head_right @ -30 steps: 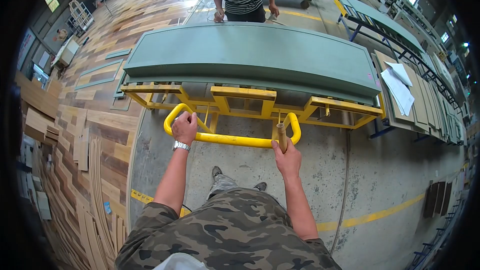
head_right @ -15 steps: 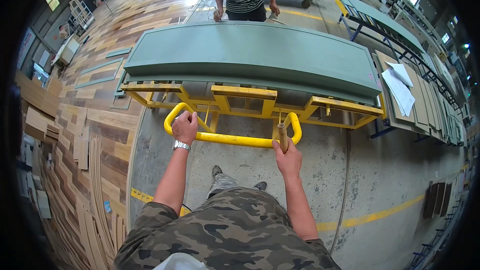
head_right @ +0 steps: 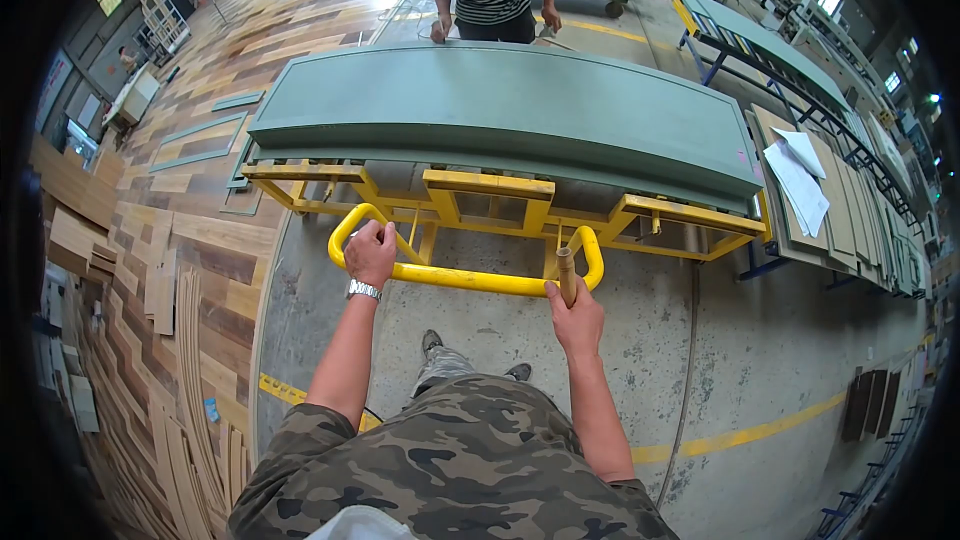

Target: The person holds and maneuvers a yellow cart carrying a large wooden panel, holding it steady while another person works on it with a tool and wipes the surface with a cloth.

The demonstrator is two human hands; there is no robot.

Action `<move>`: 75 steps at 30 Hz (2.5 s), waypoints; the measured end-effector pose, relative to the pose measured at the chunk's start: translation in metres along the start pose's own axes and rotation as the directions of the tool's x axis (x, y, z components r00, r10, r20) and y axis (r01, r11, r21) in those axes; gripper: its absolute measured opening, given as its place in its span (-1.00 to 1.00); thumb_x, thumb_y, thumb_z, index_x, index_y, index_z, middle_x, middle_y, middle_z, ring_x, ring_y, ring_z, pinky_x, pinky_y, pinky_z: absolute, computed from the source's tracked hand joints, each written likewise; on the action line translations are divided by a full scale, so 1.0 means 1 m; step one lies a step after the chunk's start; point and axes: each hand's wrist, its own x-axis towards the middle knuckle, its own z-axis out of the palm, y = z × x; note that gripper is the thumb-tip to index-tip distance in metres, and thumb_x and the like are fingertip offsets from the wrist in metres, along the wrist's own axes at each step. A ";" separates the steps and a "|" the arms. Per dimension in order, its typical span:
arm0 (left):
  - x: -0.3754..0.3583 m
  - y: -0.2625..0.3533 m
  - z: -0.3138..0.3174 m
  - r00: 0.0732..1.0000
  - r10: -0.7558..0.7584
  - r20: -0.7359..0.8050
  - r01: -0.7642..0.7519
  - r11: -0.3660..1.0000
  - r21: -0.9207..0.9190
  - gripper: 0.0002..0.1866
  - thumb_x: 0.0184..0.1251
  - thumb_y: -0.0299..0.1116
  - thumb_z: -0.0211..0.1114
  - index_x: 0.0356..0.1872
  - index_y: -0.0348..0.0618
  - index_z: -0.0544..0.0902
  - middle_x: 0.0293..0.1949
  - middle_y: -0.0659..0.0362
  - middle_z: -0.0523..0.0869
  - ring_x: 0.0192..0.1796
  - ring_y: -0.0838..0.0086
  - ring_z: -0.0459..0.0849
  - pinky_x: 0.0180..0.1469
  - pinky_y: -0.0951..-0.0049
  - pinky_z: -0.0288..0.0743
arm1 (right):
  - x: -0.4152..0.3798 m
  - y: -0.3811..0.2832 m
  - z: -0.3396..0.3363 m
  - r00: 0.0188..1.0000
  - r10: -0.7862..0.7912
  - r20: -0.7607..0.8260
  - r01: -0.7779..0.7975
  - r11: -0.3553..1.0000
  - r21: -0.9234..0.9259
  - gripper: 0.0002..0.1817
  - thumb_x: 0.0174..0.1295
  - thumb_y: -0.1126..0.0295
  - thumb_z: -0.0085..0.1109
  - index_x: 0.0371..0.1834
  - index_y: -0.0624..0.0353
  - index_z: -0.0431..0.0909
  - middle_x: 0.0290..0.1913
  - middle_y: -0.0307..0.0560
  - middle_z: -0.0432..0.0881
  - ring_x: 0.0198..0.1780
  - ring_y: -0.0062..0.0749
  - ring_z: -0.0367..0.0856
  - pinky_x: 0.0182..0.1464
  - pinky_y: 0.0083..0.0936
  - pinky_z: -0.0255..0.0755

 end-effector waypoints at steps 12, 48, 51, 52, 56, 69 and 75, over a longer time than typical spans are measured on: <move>0.000 0.000 0.000 1.000 0.016 0.002 -0.016 1.000 -0.008 -0.61 0.46 -0.08 0.44 -0.50 -0.09 0.63 -0.48 0.06 0.74 -0.35 0.01 0.75 -0.30 0.00 0.56 | -0.001 0.000 0.003 0.999 -0.006 -0.032 0.007 1.000 0.015 -0.51 0.46 -0.09 0.41 0.20 0.04 0.73 -0.19 0.09 0.85 -0.10 0.06 0.86 -0.04 -0.16 0.65; 0.007 -0.017 -0.033 0.711 0.503 0.491 -0.416 0.864 -0.282 -0.44 0.58 0.18 0.29 -0.45 -0.09 0.74 -0.43 0.02 0.78 -0.32 0.01 0.80 -0.24 0.01 0.68 | 0.019 -0.003 0.062 0.730 0.169 -0.662 -0.299 0.950 -0.086 -0.63 0.40 0.18 0.37 0.10 0.21 0.72 -0.11 0.17 0.83 -0.05 0.14 0.81 0.06 -0.07 0.60; 0.007 -0.020 -0.035 0.691 0.546 0.474 -0.434 0.838 -0.331 -0.38 0.57 0.26 0.27 -0.46 -0.11 0.73 -0.44 0.01 0.78 -0.31 0.02 0.80 -0.24 0.02 0.68 | 0.020 -0.008 0.062 0.723 0.180 -0.666 -0.313 0.946 -0.085 -0.62 0.39 0.16 0.39 0.08 0.23 0.71 -0.12 0.17 0.83 -0.06 0.16 0.81 0.05 -0.06 0.60; 0.009 -0.019 -0.037 0.651 0.550 0.523 -0.451 0.834 -0.317 -0.34 0.51 0.34 0.27 -0.46 -0.12 0.74 -0.43 0.01 0.78 -0.30 0.03 0.81 -0.23 0.03 0.69 | 0.018 -0.013 0.062 0.727 0.184 -0.662 -0.305 0.950 -0.071 -0.61 0.39 0.15 0.40 0.07 0.23 0.72 -0.12 0.17 0.83 -0.07 0.16 0.81 0.04 -0.05 0.60; 0.011 -0.022 -0.035 0.577 0.566 0.589 -0.481 0.818 -0.315 -0.19 0.31 0.58 0.29 -0.42 -0.13 0.78 -0.42 0.00 0.79 -0.28 0.04 0.83 -0.19 0.04 0.70 | 0.019 -0.014 0.060 0.740 0.181 -0.648 -0.328 0.938 -0.113 -0.59 0.36 0.19 0.39 0.21 0.12 0.73 -0.03 0.14 0.85 0.00 0.15 0.82 0.09 -0.05 0.62; 0.026 -0.008 -0.047 0.437 0.438 0.785 -0.443 0.865 -0.236 -0.10 0.26 0.66 0.23 -0.25 -0.15 0.87 -0.38 -0.02 0.86 -0.25 0.03 0.87 -0.14 0.05 0.73 | 0.017 -0.012 0.061 0.731 0.167 -0.661 -0.304 0.948 -0.097 -0.59 0.38 0.18 0.34 0.21 0.12 0.74 -0.07 0.13 0.86 -0.01 0.14 0.83 0.07 -0.05 0.63; 0.025 -0.009 -0.047 0.419 0.455 0.786 -0.447 0.857 -0.258 -0.09 0.29 0.65 0.21 -0.23 -0.18 0.87 -0.38 -0.05 0.86 -0.25 0.02 0.88 -0.12 0.04 0.73 | 0.020 -0.001 0.062 0.745 0.182 -0.641 -0.303 0.949 -0.083 -0.58 0.38 0.16 0.33 0.22 0.10 0.75 -0.10 0.14 0.85 -0.05 0.14 0.83 0.03 -0.04 0.61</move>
